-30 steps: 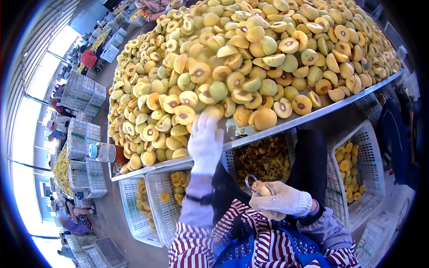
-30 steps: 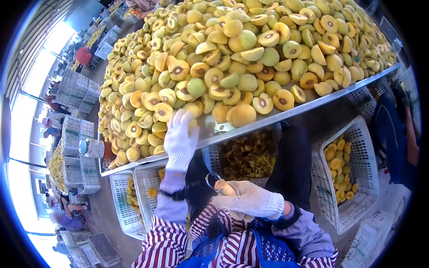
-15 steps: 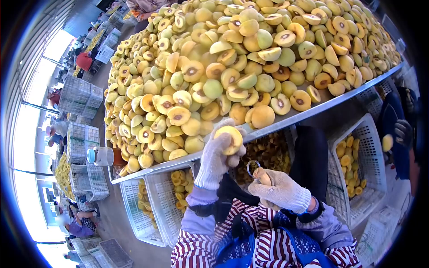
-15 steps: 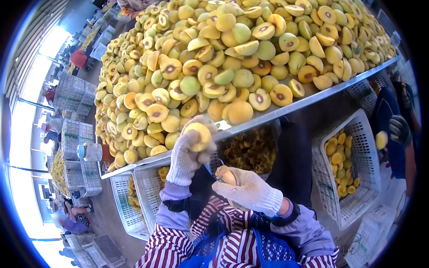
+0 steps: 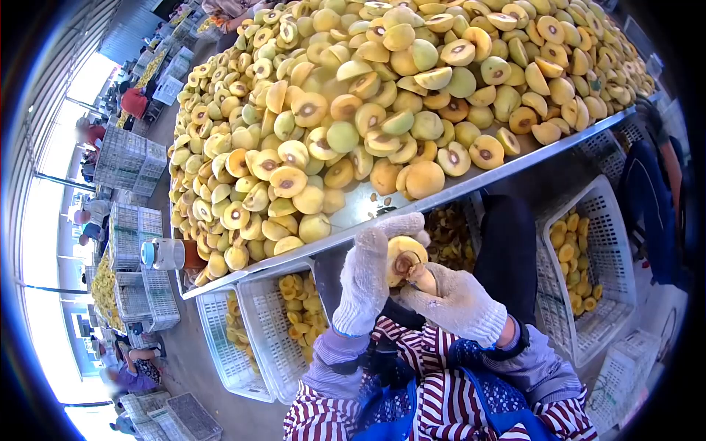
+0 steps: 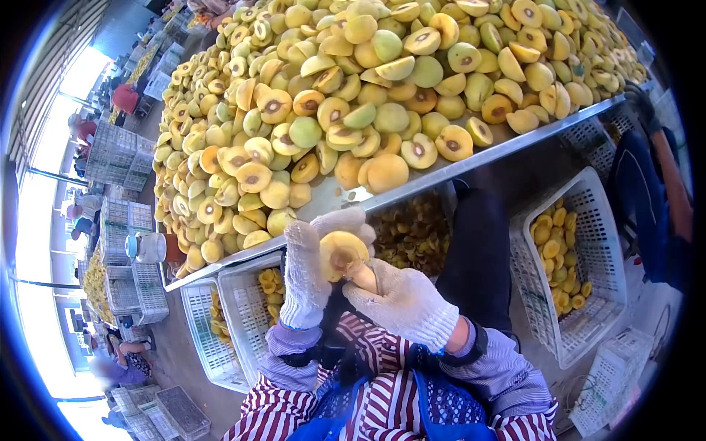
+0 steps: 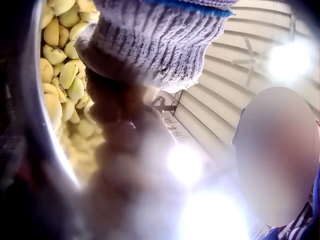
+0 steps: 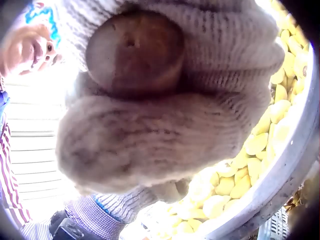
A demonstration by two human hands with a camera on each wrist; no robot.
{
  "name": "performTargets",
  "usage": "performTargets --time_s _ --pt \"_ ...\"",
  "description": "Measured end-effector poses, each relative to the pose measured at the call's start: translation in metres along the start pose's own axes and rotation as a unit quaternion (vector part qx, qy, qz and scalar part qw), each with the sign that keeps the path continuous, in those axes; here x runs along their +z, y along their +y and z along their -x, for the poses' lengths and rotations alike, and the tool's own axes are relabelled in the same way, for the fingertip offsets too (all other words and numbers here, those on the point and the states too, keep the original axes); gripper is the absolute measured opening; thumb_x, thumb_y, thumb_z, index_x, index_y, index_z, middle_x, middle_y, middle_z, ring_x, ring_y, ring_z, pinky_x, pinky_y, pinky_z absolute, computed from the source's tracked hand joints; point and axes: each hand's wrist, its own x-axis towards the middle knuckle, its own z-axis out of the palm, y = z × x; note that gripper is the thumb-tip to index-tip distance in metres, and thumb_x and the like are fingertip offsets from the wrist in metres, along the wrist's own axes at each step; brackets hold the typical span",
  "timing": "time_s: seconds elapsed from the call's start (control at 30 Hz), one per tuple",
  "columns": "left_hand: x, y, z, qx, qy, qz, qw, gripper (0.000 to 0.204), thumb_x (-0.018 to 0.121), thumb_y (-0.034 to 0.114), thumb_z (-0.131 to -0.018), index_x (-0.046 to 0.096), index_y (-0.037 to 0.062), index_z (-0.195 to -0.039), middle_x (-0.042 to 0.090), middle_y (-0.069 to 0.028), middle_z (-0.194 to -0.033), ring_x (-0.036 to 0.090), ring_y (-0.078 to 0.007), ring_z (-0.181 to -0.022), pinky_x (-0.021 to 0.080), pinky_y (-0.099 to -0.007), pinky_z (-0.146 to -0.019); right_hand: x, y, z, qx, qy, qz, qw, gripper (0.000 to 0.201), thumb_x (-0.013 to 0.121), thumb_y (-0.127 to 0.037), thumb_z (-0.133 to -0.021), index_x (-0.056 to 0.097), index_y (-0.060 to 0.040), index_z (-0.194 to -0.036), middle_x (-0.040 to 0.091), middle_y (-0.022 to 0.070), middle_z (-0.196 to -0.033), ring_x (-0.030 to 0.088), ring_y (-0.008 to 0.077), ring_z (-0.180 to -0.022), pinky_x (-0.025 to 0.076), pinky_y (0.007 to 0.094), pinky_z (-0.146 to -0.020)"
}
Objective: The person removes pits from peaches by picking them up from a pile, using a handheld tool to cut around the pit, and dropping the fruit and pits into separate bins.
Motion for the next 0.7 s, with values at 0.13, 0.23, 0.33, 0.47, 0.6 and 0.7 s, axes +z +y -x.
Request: performTargets --time_s 0.13,0.23,0.33,0.47,0.6,0.7 --pt "0.010 0.006 0.004 0.007 0.022 -0.052 0.998 0.094 0.030 0.079 -0.091 0.062 -0.0039 -0.121 0.068 -0.0154 -0.107 0.066 -0.0229 -0.092 0.053 -0.0317 -0.081 0.000 0.006 0.002 -0.021 -0.019 0.001 1.000 0.041 0.067 -0.040 -0.090 0.063 -0.0071 -0.114 0.070 0.0155 -0.089 0.070 0.0312 -0.082 0.053 0.0379 -0.074" --pt "0.010 0.026 0.000 0.019 -0.042 -0.185 0.982 0.090 0.028 0.076 -0.095 0.066 -0.0034 -0.115 0.070 -0.0127 -0.106 0.066 -0.0203 -0.092 0.052 -0.0308 -0.078 -0.006 -0.006 0.008 0.040 -0.071 -0.018 0.996 0.037 0.066 -0.036 -0.093 0.062 -0.0053 -0.113 0.069 0.0099 -0.084 0.069 0.0236 -0.076 0.052 0.0346 -0.070" --pt "0.002 0.030 -0.006 0.019 -0.107 -0.200 0.974 0.045 0.042 0.039 -0.106 0.063 0.0029 -0.124 0.071 -0.0063 -0.102 0.065 -0.0129 -0.091 0.050 -0.0262 -0.085 -0.005 -0.007 0.010 0.077 -0.100 -0.088 0.988 0.033 0.064 -0.034 -0.095 0.062 -0.0037 -0.109 0.066 0.0037 -0.077 0.064 0.0141 -0.067 0.049 0.0291 -0.062" --pt "0.031 0.026 0.006 0.099 -0.010 -0.072 0.992 0.044 0.049 0.036 -0.104 0.058 -0.0004 -0.126 0.068 -0.0122 -0.111 0.065 -0.0187 -0.097 0.050 -0.0303 -0.089 -0.028 -0.025 0.015 0.125 -0.179 -0.168 0.961 0.029 0.063 -0.034 -0.096 0.061 -0.0056 -0.102 0.058 -0.0007 -0.065 0.055 0.0067 -0.050 0.041 0.0216 -0.045" --pt "0.037 0.004 0.019 0.121 0.076 -0.031 0.989 0.064 0.050 0.055 -0.099 0.058 -0.0042 -0.123 0.066 -0.0167 -0.116 0.066 -0.0216 -0.092 0.051 -0.0275 -0.077 -0.030 -0.020 0.015 0.163 -0.244 -0.213 0.932 0.027 0.064 -0.035 -0.095 0.059 -0.0090 -0.093 0.052 -0.0023 -0.057 0.046 0.0051 -0.040 0.034 0.0182 -0.035" --pt "0.022 0.024 0.010 0.038 -0.008 -0.104 0.994 0.053 0.051 0.047 -0.100 0.067 -0.0035 -0.108 0.069 -0.0165 -0.111 0.066 -0.0207 -0.091 0.051 -0.0297 -0.078 -0.028 -0.022 0.017 0.148 -0.265 -0.246 0.920 0.031 0.065 -0.036 -0.095 0.056 -0.0087 -0.083 0.051 -0.0028 -0.055 0.046 0.0055 -0.040 0.033 0.0194 -0.035"
